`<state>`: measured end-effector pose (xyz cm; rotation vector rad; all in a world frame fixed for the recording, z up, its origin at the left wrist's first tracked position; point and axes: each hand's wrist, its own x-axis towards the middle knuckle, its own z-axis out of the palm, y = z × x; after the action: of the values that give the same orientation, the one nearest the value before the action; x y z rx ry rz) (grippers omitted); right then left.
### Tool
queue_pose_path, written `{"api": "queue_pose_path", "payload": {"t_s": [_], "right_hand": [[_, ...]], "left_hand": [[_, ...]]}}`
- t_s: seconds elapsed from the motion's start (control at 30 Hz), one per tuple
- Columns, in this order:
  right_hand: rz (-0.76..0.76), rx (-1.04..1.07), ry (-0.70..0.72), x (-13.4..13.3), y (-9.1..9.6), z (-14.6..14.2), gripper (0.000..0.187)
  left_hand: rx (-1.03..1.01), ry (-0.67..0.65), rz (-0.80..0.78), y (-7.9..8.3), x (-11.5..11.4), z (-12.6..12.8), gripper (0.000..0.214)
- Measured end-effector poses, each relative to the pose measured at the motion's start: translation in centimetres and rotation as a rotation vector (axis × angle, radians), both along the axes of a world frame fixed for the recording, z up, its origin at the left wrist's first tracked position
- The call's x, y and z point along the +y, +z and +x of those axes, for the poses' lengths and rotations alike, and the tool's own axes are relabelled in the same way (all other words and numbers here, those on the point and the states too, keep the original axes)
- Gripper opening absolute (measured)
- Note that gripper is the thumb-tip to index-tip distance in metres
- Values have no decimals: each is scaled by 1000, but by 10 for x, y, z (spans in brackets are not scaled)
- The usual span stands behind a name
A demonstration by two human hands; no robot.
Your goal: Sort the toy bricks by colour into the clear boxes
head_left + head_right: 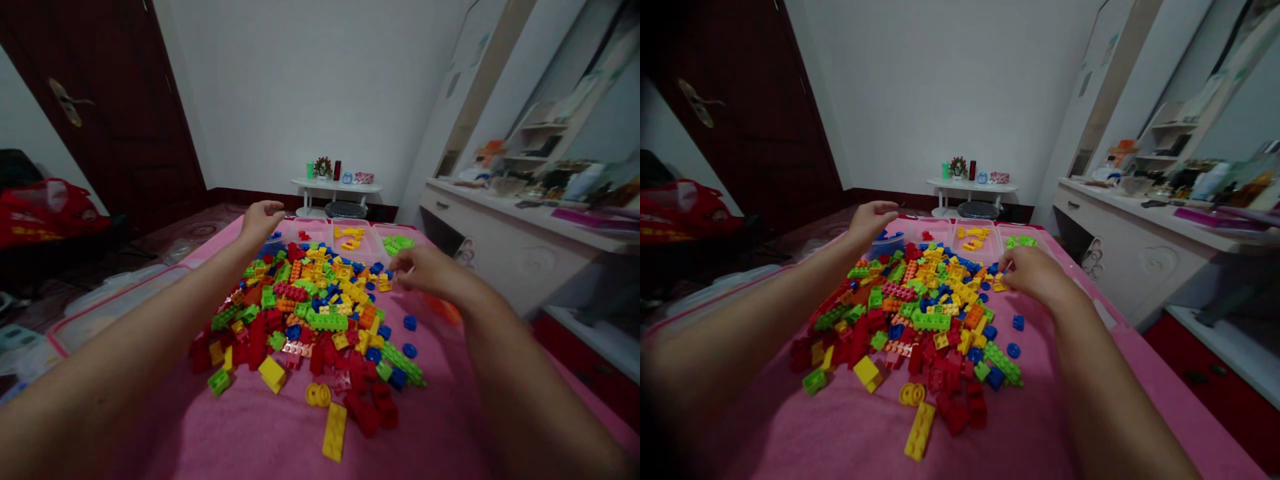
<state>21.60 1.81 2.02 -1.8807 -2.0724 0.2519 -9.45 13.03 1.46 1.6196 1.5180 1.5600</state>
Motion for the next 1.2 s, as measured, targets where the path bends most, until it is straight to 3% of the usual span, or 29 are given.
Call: {"api": "queue_pose_path", "payload": {"t_s": [0.17,0.23,0.4,0.5,0.67,0.83,0.97,1.03,1.2], "right_hand": [[-274,-203,-8,-1,-22,-8,29],[-292,-252,4,-1,-31,-13,33],[-151,-299,92,3,-46,-20,50],[-99,-318,174,7,-55,-23,46],[-56,-359,150,13,-62,-29,32],[-119,-334,108,4,-33,-24,9],[-522,-94,108,-17,-5,-23,24],[-665,-29,77,-25,-2,-28,27],[-786,-51,92,-25,-20,-46,23]], "left_hand": [[449,-473,112,-28,-50,51,13],[644,-550,160,-38,-67,64,13],[981,-555,153,-49,-88,70,24],[1048,-571,134,-51,-89,67,25],[1075,-605,135,-55,-89,66,31],[947,-560,89,-50,-88,62,26],[574,-559,-32,-43,-83,57,29],[303,-635,-182,-38,-82,55,31],[-221,-753,-478,-32,-87,55,29]]}}
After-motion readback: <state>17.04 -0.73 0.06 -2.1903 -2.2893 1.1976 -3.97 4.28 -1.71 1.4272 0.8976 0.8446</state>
